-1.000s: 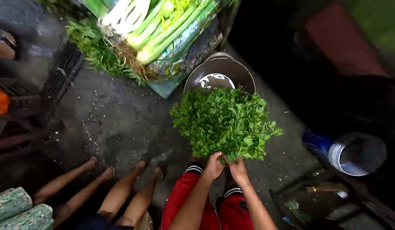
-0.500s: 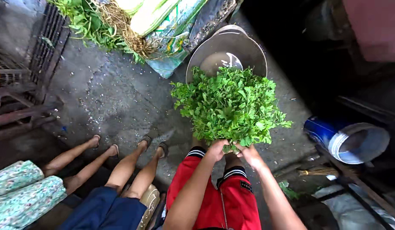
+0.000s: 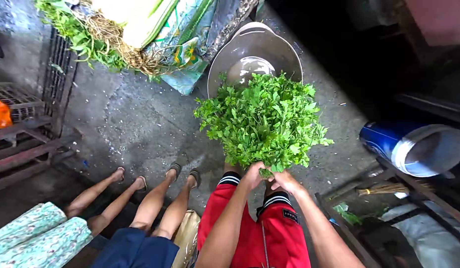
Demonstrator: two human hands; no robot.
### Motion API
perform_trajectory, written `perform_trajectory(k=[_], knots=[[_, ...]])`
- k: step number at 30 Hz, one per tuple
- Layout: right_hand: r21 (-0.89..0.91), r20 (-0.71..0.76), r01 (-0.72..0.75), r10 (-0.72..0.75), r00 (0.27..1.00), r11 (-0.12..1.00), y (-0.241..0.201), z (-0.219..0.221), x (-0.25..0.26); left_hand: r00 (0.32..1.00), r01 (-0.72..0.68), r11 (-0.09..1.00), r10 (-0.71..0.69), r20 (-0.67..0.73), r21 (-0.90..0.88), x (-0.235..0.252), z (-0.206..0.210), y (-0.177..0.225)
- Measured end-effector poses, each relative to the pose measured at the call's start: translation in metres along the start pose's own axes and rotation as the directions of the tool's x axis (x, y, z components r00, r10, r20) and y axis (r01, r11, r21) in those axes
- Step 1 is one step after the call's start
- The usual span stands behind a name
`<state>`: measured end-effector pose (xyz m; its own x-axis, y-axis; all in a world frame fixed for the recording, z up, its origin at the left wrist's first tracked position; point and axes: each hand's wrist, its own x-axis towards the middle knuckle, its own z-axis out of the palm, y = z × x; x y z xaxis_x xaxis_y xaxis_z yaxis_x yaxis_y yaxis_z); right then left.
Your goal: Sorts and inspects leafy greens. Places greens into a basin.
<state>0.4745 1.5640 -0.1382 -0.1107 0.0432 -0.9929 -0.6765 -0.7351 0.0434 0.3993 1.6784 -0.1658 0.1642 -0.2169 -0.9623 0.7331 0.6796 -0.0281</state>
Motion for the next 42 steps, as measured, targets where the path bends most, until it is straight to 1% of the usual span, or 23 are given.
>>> perform_trajectory(k=[3,7,9,11,12,14,15,17,19,21,23,27,28,30,31,32,34,36,37,38,39,41,42], knots=[[-0.193,0.068,-0.028,0.042,0.997,0.981,0.006,-0.005,0.005,0.998,0.018,0.996,-0.023,0.063,0.089,-0.004,-0.004,0.003],[-0.285,0.119,-0.062,0.099,0.988,0.957,0.002,-0.011,0.008,0.991,0.056,0.98,-0.078,0.109,0.19,-0.002,-0.011,0.008],[-0.343,0.131,-0.05,0.101,0.986,0.938,-0.003,-0.015,0.006,0.977,0.027,0.975,-0.073,0.201,0.222,0.002,-0.017,0.008],[-0.425,0.128,-0.042,0.106,0.986,0.904,-0.007,-0.017,0.004,0.953,-0.023,0.948,-0.074,0.292,0.316,0.005,-0.021,0.009],[-0.481,0.116,-0.04,0.109,0.987,0.876,-0.008,-0.016,0.003,0.955,-0.029,0.926,-0.086,0.285,0.377,0.004,-0.019,0.01],[-0.597,0.097,-0.014,0.089,0.991,0.802,-0.014,-0.013,-0.004,0.978,0.003,0.893,-0.096,0.185,0.45,0.001,-0.013,0.009],[-0.64,0.096,0.008,0.07,0.993,0.768,-0.017,-0.011,-0.007,0.988,0.027,0.902,-0.09,0.127,0.431,0.001,-0.009,0.007],[-0.693,0.104,0.068,0.006,0.995,0.718,-0.014,-0.007,-0.002,0.996,0.062,0.95,-0.08,0.046,0.306,0.001,-0.004,0.002],[-0.698,0.086,0.094,-0.048,0.995,0.71,-0.003,-0.001,0.008,0.998,0.056,0.975,-0.049,-0.036,0.215,0.001,0.0,-0.004],[-0.649,0.066,0.105,-0.081,0.995,0.753,0.006,0.005,0.011,0.996,0.043,0.975,-0.026,-0.08,0.216,0.0,-0.002,-0.007],[-0.573,0.01,0.15,-0.177,0.984,0.805,0.013,0.015,0.005,0.994,0.012,0.974,0.013,-0.11,0.227,0.001,0.0,-0.006],[-0.576,-0.104,0.211,-0.327,0.939,0.79,0.019,0.055,-0.039,0.989,-0.012,0.956,0.054,-0.136,0.294,0.006,-0.002,-0.006],[-0.52,-0.131,0.258,-0.375,0.918,0.814,0.026,0.064,-0.044,0.99,-0.018,0.956,0.058,-0.127,0.294,0.008,-0.004,-0.007],[-0.237,-0.247,0.4,-0.453,0.857,0.885,0.041,0.071,-0.039,0.993,-0.012,0.959,0.044,-0.106,0.284,0.012,-0.008,-0.004],[-0.105,-0.317,0.446,-0.455,0.832,0.889,0.049,0.07,-0.034,0.994,-0.01,0.96,0.04,-0.102,0.281,0.013,-0.008,-0.002],[-0.031,-0.34,0.464,-0.445,0.828,0.885,0.052,0.069,-0.029,0.993,-0.004,0.953,0.039,-0.108,0.303,0.013,-0.008,0.001],[0.015,-0.324,0.499,-0.468,0.822,0.866,0.057,0.067,-0.025,0.993,0.019,0.917,0.029,-0.114,0.398,0.011,-0.008,0.009],[0.079,-0.328,0.592,-0.54,0.775,0.802,0.064,0.058,-0.016,0.995,0.003,0.881,0.045,-0.09,0.474,0.011,-0.01,0.016],[0.153,-0.346,0.64,-0.566,0.748,0.753,0.068,0.05,-0.011,0.995,-0.019,0.87,0.067,-0.08,0.492,0.012,-0.009,0.018],[0.242,-0.374,0.662,-0.562,0.738,0.709,0.072,0.04,-0.01,0.994,-0.039,0.877,0.081,-0.066,0.479,0.011,-0.006,0.02],[0.329,-0.416,0.654,-0.517,0.748,0.681,0.074,0.028,-0.01,0.995,-0.046,0.887,0.081,-0.058,0.46,0.009,-0.003,0.024],[0.501,-0.503,0.594,-0.347,0.792,0.629,0.074,0.006,-0.008,0.996,-0.042,0.892,0.072,-0.05,0.451,-0.004,0.007,0.04],[0.596,-0.506,0.541,-0.246,0.827,0.593,0.073,-0.004,-0.007,0.996,-0.048,0.89,0.076,-0.043,0.452,-0.014,0.014,0.049]])
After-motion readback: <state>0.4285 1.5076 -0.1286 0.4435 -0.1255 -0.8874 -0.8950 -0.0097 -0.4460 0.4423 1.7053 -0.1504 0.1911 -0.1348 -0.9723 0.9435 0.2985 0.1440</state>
